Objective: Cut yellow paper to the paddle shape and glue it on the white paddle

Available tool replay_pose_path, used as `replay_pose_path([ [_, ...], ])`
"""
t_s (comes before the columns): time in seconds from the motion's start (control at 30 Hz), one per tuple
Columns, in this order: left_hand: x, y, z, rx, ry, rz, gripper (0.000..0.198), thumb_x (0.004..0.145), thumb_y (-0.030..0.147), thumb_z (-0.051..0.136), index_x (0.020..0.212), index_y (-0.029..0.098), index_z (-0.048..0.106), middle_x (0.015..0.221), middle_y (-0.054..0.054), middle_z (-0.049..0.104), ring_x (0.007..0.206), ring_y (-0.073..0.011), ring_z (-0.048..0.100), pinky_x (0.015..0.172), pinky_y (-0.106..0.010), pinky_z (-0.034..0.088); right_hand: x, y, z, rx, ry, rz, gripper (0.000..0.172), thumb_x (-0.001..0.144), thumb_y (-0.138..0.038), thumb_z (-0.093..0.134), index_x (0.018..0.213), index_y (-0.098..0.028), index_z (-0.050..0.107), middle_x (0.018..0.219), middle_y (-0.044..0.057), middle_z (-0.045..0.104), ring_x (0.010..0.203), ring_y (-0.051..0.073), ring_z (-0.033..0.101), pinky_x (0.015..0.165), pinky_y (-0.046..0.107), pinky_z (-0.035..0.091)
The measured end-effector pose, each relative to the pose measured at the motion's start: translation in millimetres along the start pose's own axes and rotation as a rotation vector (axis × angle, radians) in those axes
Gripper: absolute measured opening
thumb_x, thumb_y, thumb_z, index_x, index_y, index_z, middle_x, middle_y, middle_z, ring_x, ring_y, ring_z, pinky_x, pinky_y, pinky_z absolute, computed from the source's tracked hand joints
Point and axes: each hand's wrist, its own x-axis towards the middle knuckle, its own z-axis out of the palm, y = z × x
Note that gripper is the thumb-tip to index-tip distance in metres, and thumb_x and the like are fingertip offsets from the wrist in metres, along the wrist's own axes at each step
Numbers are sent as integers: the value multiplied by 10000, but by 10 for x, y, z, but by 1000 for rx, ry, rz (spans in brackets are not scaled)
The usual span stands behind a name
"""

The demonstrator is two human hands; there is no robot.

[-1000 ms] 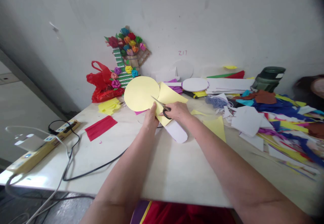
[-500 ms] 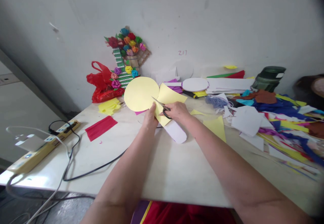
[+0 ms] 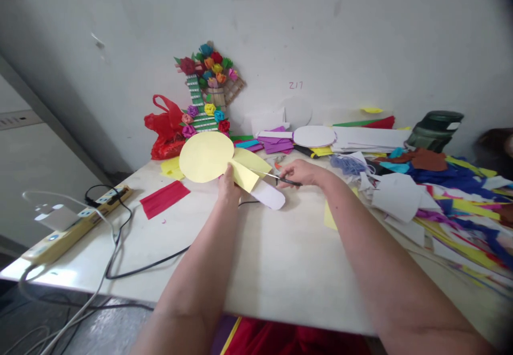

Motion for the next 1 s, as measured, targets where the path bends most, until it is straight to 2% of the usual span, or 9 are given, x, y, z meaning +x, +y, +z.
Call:
replay_pose_path([
  [0.1,28,30,-43,-4,5,36,336,793,253,574,1120,210,511,1020,-58,656,1023,-195,584,836,-318,495,-53,78,-153,-52,47,150,352,469,-463,753,625,-155,684,435,-3,538,398,108,485,427,237,399],
  [0.27,-16,17,-19,-18,-41,7,358,771,219,593,1124,206,528,1009,-68,660,990,-204,599,861,-321,485,-41,130,-139,-539,199,477,366,572,-505,683,539,-143,637,447,77,562,486,191,564,491,292,421],
  [0.43,-83,-34,24,16,-155,-98,333,747,206,612,1070,145,559,935,-96,672,912,-233,628,864,-362,488,-22,185,-55,-507,101,536,249,573,-386,687,608,-141,657,508,68,603,505,188,587,510,278,427],
  [0.53,-120,-51,33,44,-243,-175,333,728,215,630,1041,123,569,902,-109,675,865,-248,641,848,-391,496,-20,168,-108,-516,175,441,197,565,-359,691,621,-172,662,593,56,644,583,186,604,545,268,424],
  [0.63,-164,-60,49,94,-298,-215,330,712,227,644,1015,113,578,852,-108,680,790,-247,654,815,-406,510,-6,103,-112,-272,369,303,373,696,-516,554,631,-162,654,663,76,660,618,176,604,521,249,415],
  [0.73,-216,-74,78,142,-330,-259,329,712,244,643,1004,104,583,807,-107,681,739,-242,660,782,-405,522,26,37,20,317,343,234,544,756,-624,418,761,-134,653,689,95,663,515,147,576,397,224,364],
  [0.83,-255,-96,98,168,-368,-293,328,714,241,639,1004,97,584,778,-112,679,749,-249,661,783,-398,520,81,-4,188,653,257,194,384,732,-489,559,792,-119,641,619,70,647,453,128,544,366,214,365],
  [0.93,-246,-107,86,170,-403,-263,322,701,202,646,1006,120,585,816,-114,684,810,-256,656,806,-390,513,119,-22,221,893,346,179,156,673,-201,613,796,-104,615,676,75,675,577,164,615,502,258,484],
  [1.0,-218,-96,64,205,-401,-237,297,701,194,640,986,125,588,831,-113,685,815,-258,655,790,-389,521,115,-10,145,968,476,170,131,656,-155,589,778,-108,595,676,73,677,611,182,628,550,286,505],
])
